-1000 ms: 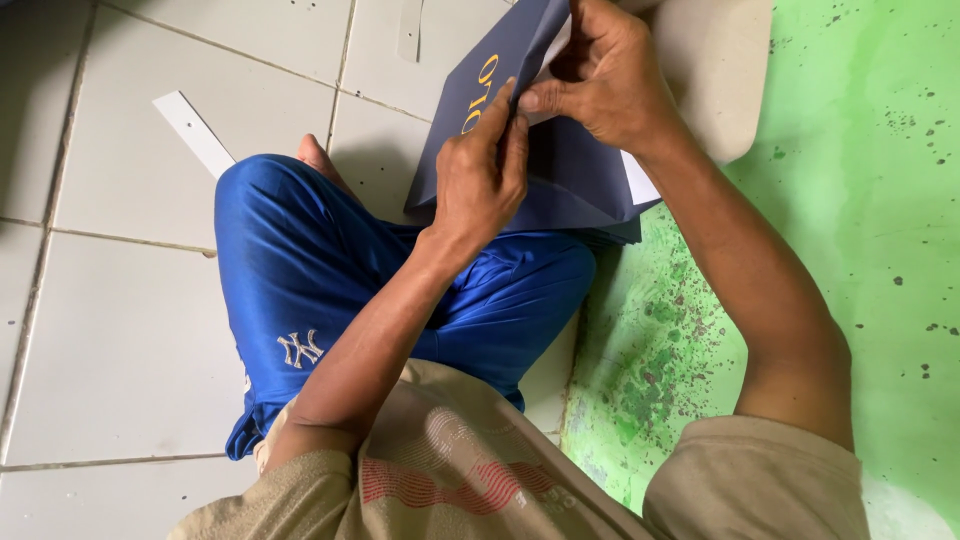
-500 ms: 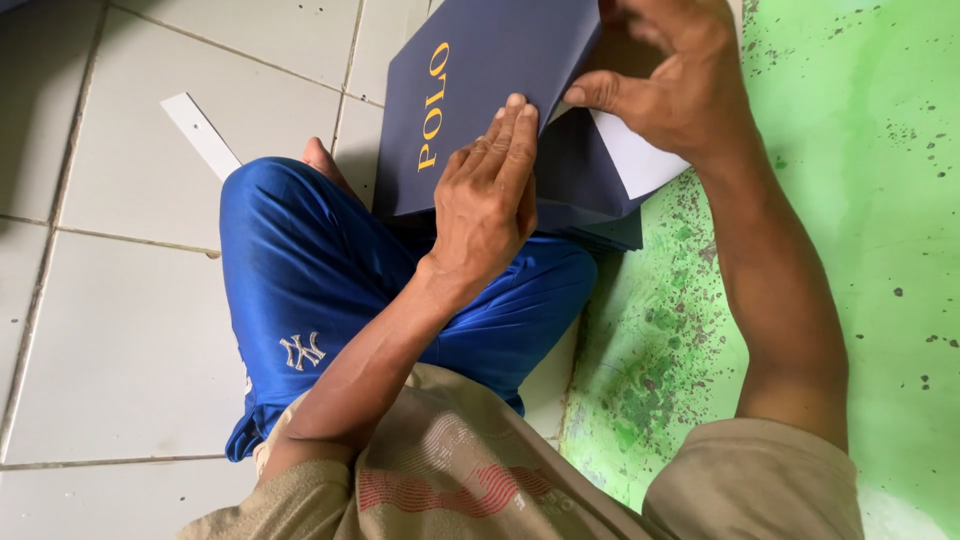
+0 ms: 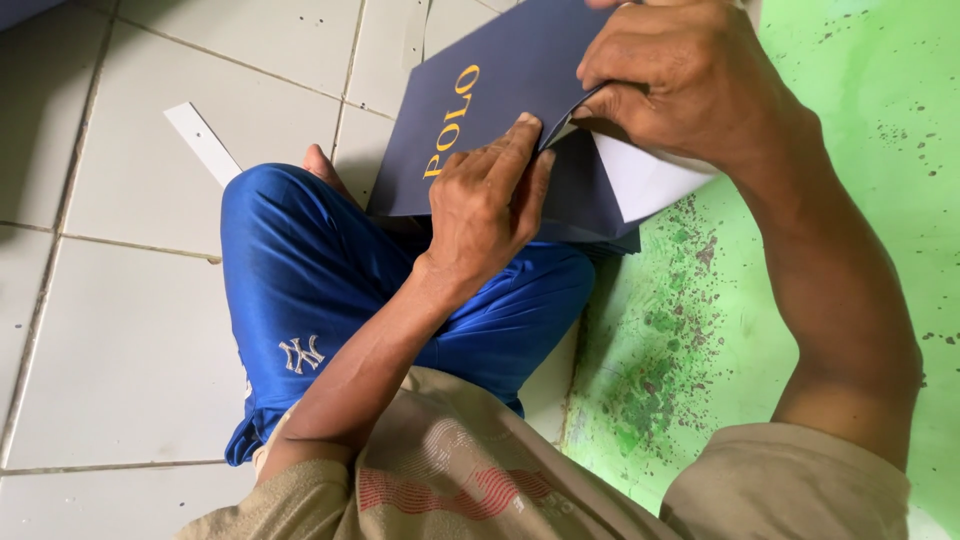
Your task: The person stacks several blue shopping bags on the floor and then folds one bag along its creases by hand.
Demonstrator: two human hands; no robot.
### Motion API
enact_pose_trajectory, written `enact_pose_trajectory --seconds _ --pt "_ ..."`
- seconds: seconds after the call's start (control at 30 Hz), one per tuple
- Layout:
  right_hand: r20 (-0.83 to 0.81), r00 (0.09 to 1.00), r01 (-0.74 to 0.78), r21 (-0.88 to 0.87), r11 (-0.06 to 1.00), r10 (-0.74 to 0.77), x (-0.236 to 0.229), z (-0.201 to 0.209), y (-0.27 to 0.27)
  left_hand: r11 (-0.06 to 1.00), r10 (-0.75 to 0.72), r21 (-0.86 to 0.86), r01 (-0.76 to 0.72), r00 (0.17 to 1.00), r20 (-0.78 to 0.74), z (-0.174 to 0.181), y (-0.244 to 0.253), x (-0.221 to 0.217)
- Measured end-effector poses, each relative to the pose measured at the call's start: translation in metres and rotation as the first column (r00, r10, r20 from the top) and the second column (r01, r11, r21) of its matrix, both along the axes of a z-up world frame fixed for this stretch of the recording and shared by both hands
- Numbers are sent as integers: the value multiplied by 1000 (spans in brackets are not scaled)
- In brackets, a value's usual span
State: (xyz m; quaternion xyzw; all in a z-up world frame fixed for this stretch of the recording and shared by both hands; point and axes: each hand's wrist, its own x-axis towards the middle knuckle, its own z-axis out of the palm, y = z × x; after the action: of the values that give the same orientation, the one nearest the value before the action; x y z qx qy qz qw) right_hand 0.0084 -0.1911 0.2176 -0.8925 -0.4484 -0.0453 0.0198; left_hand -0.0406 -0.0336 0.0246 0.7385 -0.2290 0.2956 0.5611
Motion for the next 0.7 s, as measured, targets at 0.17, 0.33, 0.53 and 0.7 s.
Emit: enact_pose_trajectory --seconds 0.17,0.33,0.53,0.7 --pt "-159 987 12 21 1000 -9 5 11 5 998 49 -40 -47 998 41 6 2 10" --pt "-331 936 146 48 988 -122 5 14 1 999 -43 -15 44 996 75 2 14 16" --pt "-356 924 182 95 979 -137 5 14 8 978 -208 5 209 972 106 16 39 36" --pt "-317 939 166 82 983 -132 7 11 11 954 -300 59 295 948 103 26 52 52"
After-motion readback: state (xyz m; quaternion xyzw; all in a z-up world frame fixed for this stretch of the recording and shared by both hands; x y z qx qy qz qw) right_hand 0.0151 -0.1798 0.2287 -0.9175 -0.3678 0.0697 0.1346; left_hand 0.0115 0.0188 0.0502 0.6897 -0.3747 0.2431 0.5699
